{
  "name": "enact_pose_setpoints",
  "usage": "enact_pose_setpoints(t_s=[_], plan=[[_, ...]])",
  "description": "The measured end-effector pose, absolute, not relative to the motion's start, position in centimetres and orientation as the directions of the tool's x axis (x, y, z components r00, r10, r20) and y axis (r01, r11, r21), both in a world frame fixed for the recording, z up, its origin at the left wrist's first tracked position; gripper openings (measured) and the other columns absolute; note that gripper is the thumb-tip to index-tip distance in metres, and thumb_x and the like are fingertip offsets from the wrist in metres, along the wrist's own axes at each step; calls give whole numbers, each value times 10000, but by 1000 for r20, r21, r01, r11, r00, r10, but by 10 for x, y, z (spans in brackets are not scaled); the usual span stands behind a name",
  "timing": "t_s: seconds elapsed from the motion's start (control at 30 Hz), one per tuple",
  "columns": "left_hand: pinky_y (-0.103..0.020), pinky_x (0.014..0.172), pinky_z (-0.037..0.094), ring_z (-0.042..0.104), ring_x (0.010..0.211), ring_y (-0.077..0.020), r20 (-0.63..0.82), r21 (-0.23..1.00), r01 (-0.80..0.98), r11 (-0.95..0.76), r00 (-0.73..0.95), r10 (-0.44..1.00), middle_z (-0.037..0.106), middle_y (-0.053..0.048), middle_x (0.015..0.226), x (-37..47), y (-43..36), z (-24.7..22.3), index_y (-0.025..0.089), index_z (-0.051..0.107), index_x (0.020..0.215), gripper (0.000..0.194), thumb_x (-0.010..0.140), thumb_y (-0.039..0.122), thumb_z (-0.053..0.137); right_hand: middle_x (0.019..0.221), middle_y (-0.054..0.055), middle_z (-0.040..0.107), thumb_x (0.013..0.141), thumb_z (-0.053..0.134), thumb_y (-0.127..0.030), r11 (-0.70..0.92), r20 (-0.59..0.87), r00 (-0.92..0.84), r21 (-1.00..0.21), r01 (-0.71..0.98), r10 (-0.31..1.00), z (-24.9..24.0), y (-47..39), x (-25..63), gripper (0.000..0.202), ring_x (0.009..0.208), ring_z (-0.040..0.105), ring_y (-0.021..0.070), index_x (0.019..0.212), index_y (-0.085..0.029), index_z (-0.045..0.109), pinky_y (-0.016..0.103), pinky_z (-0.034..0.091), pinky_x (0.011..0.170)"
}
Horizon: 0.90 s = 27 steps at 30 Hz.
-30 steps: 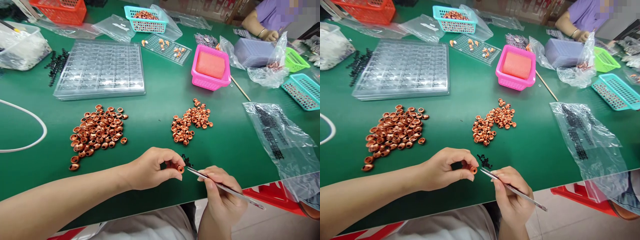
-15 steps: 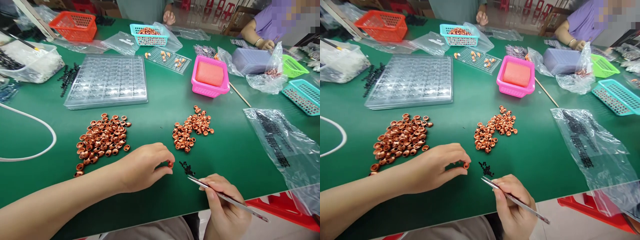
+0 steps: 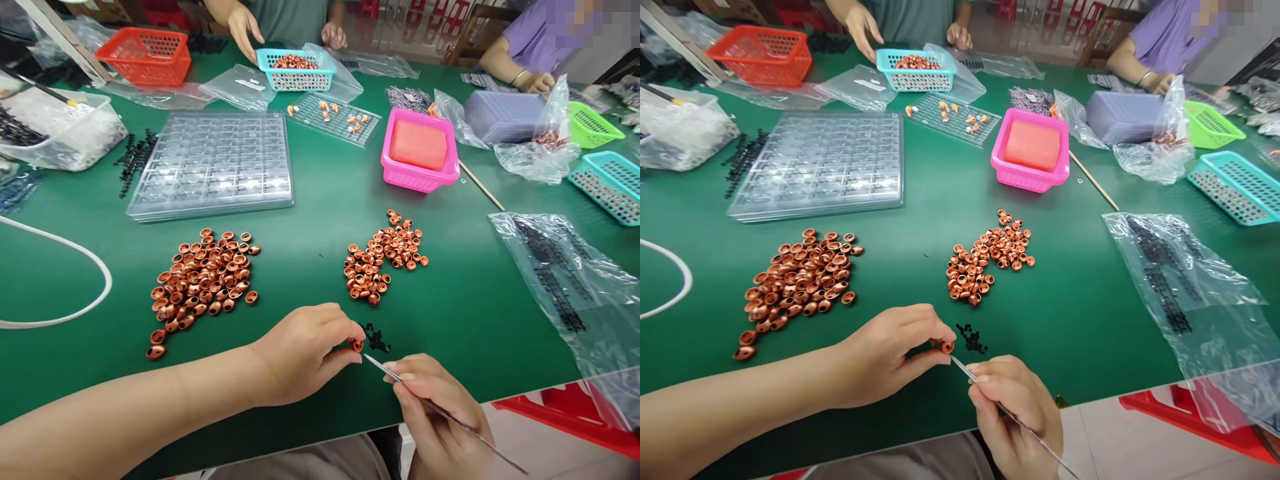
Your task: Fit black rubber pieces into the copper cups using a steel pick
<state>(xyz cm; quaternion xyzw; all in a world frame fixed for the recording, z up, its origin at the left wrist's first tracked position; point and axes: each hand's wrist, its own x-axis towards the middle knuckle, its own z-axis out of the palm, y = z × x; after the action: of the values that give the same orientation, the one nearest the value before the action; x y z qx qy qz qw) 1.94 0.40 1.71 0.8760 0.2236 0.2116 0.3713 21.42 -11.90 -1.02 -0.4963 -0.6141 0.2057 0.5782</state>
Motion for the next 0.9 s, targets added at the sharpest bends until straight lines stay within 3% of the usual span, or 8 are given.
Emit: enact_pose_setpoints(t_s=[0.23, 0.9], plan=[[-256, 649, 477, 567, 713, -153, 288, 722, 187, -666, 794, 536, 685, -46, 812, 22, 1, 16, 137, 636, 971, 62, 919, 154, 606, 988, 53, 731, 805, 609, 40, 413, 487, 38, -777, 474, 872, -6, -116, 218, 423, 910, 707, 175, 1134, -225, 596, 334, 614, 764], [-258, 649, 484, 579, 720, -152, 293, 714, 177, -678, 803, 519, 692, -45, 813, 22, 2, 12, 142, 623, 974, 61, 915, 137, 607, 986, 46, 731, 799, 620, 36, 407, 483, 41, -778, 479, 875, -9, -117, 216, 420, 905, 707, 175, 1129, -224, 608, 345, 616, 765]])
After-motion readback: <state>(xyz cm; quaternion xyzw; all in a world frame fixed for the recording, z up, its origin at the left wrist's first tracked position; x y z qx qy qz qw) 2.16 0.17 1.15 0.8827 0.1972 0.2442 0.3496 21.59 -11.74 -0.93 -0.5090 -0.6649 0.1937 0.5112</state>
